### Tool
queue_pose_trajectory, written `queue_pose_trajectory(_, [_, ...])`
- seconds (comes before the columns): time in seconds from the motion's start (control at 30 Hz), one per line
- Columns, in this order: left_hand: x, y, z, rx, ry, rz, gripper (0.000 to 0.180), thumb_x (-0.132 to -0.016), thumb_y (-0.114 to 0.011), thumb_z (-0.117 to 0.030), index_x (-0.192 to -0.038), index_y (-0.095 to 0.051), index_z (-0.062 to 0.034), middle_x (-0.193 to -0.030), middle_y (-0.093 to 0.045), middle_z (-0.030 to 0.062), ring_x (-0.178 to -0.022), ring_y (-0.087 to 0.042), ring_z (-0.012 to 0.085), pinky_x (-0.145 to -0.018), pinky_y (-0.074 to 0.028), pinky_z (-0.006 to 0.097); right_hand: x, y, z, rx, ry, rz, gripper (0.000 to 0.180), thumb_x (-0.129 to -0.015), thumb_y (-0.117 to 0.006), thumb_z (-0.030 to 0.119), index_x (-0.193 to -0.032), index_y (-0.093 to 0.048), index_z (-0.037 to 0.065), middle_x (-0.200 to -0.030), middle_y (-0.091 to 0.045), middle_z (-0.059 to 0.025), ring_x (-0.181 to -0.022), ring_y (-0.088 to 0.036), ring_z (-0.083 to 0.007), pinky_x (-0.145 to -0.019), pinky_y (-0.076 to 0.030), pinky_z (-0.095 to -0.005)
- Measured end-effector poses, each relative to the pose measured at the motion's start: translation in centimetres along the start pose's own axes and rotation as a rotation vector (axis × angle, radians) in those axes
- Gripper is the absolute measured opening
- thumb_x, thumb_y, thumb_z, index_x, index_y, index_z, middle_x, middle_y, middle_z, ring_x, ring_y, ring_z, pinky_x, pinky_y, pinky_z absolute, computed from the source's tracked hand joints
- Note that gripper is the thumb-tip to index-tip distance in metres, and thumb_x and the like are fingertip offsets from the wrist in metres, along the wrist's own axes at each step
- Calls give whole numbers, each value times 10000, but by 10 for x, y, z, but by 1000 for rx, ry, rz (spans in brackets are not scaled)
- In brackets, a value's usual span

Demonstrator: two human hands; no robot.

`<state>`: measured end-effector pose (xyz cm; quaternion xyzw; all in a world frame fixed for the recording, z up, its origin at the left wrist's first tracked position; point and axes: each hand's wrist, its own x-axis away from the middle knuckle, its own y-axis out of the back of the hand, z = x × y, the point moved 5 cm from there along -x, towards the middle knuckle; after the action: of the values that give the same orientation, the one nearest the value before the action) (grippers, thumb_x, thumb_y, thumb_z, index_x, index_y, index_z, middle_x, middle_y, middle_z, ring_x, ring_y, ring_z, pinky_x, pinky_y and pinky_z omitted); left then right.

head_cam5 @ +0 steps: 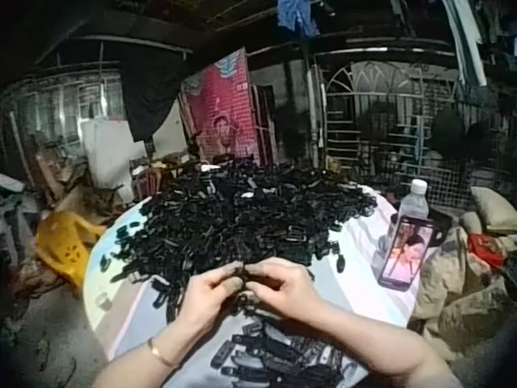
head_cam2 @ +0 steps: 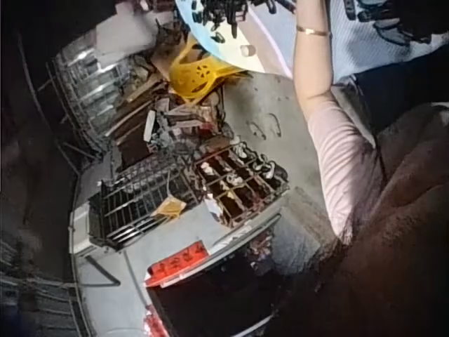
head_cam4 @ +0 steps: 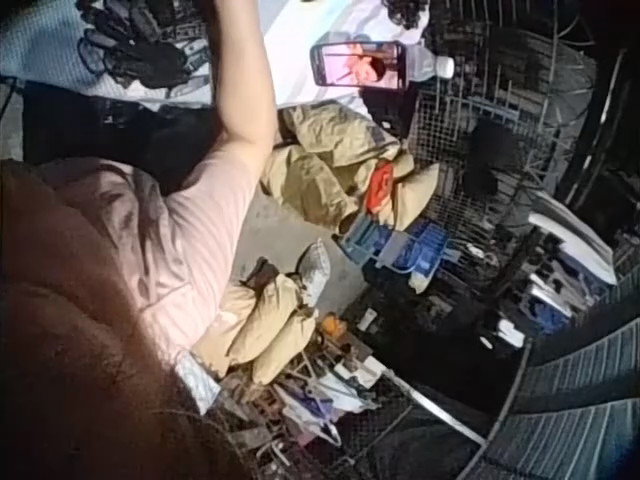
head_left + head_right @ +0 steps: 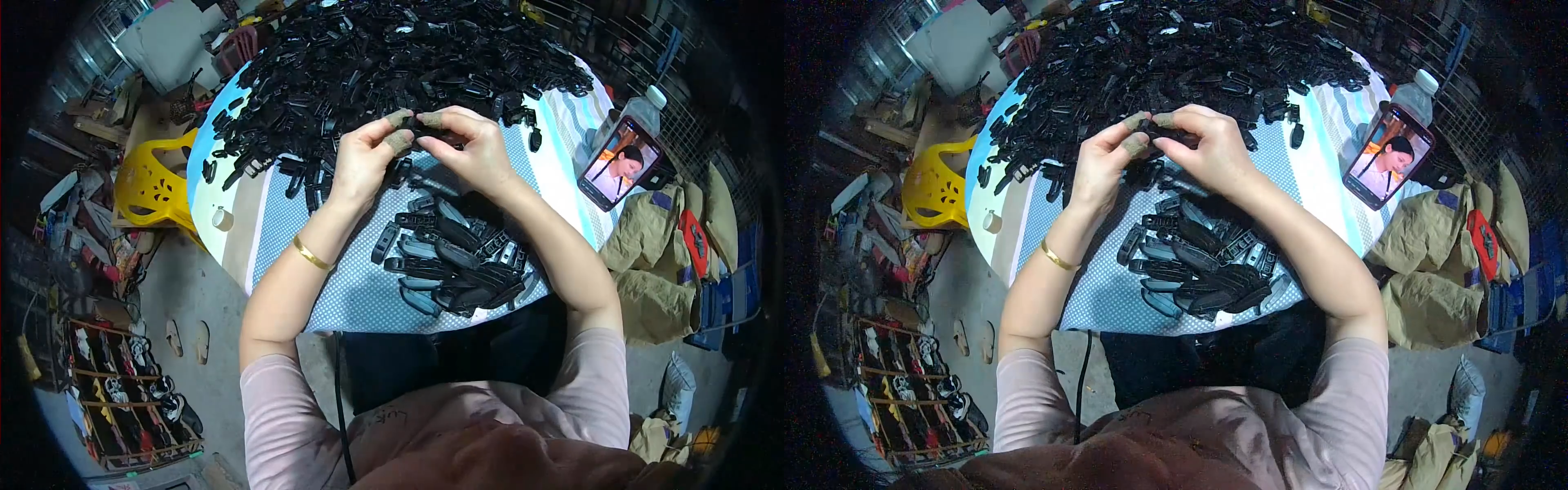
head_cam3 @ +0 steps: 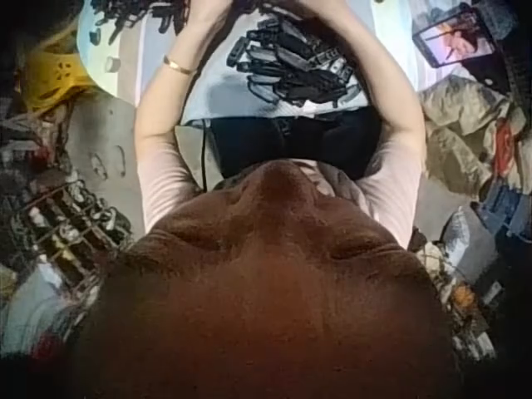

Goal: Inspecting and sorting a large quantity of small black plastic components.

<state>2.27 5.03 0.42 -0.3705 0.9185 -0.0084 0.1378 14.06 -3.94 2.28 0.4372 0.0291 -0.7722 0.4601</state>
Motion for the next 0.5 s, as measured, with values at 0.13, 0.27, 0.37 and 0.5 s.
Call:
queue_pose_trajectory(0.13, [4,-5,-3,8,-33,6,296,-825,-570,-19,-1115,-561,35,-1001,-617,70,-880,-570,97,-801,-453,209,5,-7,10,170,122,-56,241,-698,-713,123,-895,-632,10,-853,-601,-96,-667,-591,-164,-595,-482,-241])
queue_pose_trajectory(0.27, [4,-5,-12,-31,-57,48,274,-853,-541,-57,-1116,-564,20,-1021,-611,68,-935,-558,114,-836,-438,232,4,-1,-10,66,-113,-62,294,-696,-736,227,-875,-625,22,-796,-603,-117,-630,-580,-179,-560,-468,-288])
queue_pose_trajectory(0.37, [6,-6,-17,-131,-109,164,255,-842,-546,-53,-1084,-585,18,-999,-622,74,-911,-575,129,-828,-446,252,8,-11,-11,-16,-289,282,336,-742,-687,310,-849,-627,-3,-608,-588,-95,-546,-566,-171,-492,-412,-296])
queue_pose_trajectory(0.5, [7,-7,-21,-121,-151,200,242,-838,-549,-58,-1062,-598,19,-971,-631,72,-892,-582,130,-816,-454,255,9,-8,3,132,-81,131,303,-754,-679,288,-823,-645,-5,-548,-523,-94,-487,-466,-105,-475,-393,-280])
